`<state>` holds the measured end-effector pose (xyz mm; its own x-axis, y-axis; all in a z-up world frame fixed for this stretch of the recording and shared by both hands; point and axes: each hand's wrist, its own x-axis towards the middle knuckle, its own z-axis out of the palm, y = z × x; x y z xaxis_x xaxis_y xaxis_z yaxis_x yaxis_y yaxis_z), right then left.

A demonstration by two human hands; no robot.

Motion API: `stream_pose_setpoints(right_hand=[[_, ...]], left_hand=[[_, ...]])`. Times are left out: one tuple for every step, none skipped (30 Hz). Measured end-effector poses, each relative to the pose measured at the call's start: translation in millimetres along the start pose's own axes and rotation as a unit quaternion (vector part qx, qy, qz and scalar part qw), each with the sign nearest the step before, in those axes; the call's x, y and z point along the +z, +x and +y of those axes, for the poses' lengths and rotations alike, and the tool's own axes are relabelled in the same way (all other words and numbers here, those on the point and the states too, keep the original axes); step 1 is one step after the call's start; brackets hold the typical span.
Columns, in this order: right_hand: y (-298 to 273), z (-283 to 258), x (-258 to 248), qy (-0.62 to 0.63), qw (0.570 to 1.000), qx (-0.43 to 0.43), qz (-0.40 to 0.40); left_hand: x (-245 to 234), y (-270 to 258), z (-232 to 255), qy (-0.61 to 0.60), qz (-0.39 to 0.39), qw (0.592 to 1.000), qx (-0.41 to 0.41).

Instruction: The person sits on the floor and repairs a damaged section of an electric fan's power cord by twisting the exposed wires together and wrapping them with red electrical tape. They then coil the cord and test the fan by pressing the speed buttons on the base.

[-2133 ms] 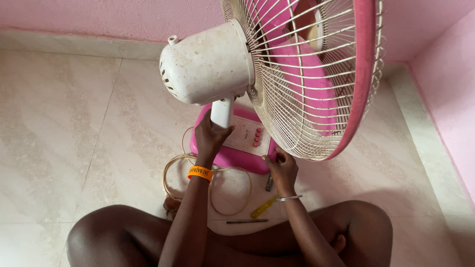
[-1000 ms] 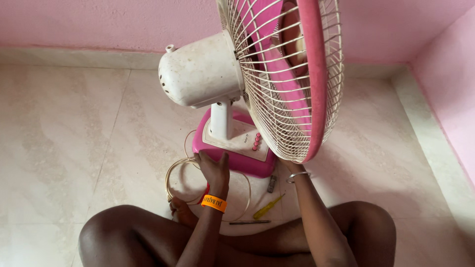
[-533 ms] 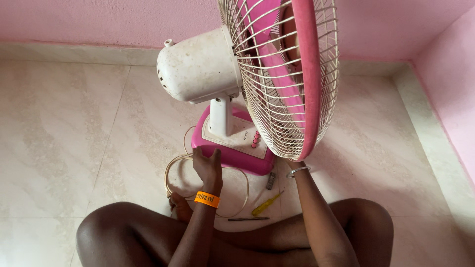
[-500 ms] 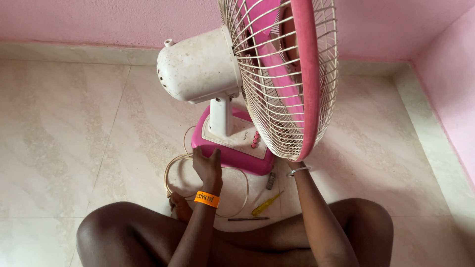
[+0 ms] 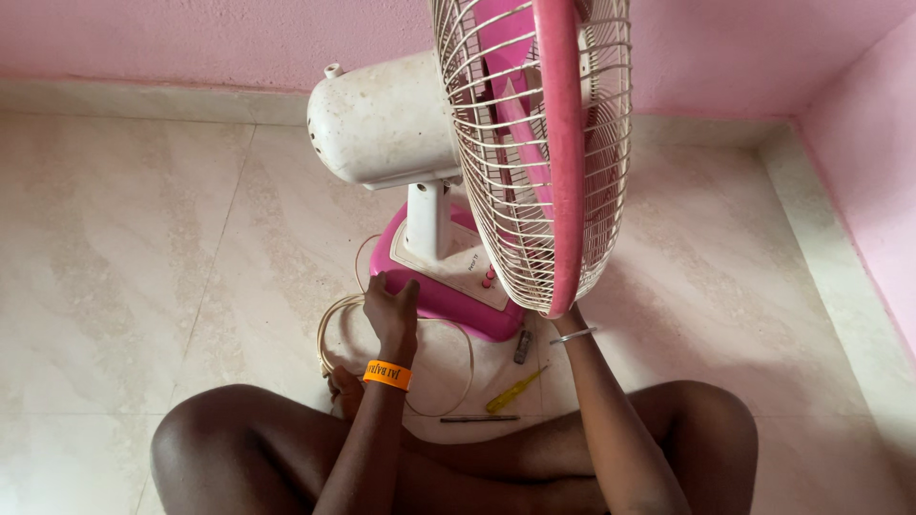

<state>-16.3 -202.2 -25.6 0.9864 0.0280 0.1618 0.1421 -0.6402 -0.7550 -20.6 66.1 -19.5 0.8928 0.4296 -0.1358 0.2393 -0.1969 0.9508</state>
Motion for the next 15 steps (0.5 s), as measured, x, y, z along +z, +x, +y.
stream_pose_setpoints(right_hand=[[0, -3, 0, 0.003, 1.000, 0.001, -0.019], [-2, -5, 1, 0.007, 0.999, 0.001, -0.034], [-2, -7, 0, 0.009, 0.999, 0.002, -0.049], [-3, -7, 1, 0.007, 0.999, 0.003, -0.049], [-6, -7, 1, 0.004, 0.999, 0.006, -0.048], [-8, -6, 2, -0.001, 0.999, 0.008, -0.044], [-10, -6, 2, -0.007, 1.000, 0.012, -0.028], [-12, -4, 2, -0.014, 1.000, 0.016, -0.010], [-15, -2, 2, -0.023, 0.999, 0.020, 0.011], [-17, 0, 2, -0.026, 0.999, 0.027, 0.023], [-19, 1, 3, -0.031, 0.998, 0.032, 0.035], [-21, 3, 4, -0.034, 0.998, 0.037, 0.046], [-22, 4, 5, -0.035, 0.997, 0.043, 0.052], [-23, 5, 6, -0.038, 0.997, 0.046, 0.058], [-25, 6, 7, -0.040, 0.996, 0.050, 0.063]], left_hand=[[-1, 1, 0, 0.002, 0.000, 1.000, 0.006], [-2, 3, -1, 0.003, 0.001, 1.000, 0.012], [-2, 5, -2, 0.004, 0.000, 1.000, 0.018], [-2, 8, -3, 0.009, -0.003, 1.000, 0.015], [-2, 10, -4, 0.016, -0.007, 1.000, 0.012], [-2, 12, -7, 0.022, -0.011, 1.000, 0.009], [-2, 14, -8, 0.019, -0.009, 1.000, 0.021], [-2, 16, -9, 0.016, -0.006, 0.999, 0.032], [-3, 17, -11, 0.013, -0.003, 0.999, 0.043], [-3, 19, -12, 0.010, -0.001, 0.998, 0.061], [-3, 21, -12, 0.008, 0.002, 0.997, 0.078], [-3, 22, -12, 0.005, 0.005, 0.995, 0.096], [-3, 23, -12, 0.021, -0.002, 0.997, 0.071], [-2, 26, -12, 0.036, -0.010, 0.998, 0.046], [-2, 27, -11, 0.052, -0.017, 0.998, 0.021]])
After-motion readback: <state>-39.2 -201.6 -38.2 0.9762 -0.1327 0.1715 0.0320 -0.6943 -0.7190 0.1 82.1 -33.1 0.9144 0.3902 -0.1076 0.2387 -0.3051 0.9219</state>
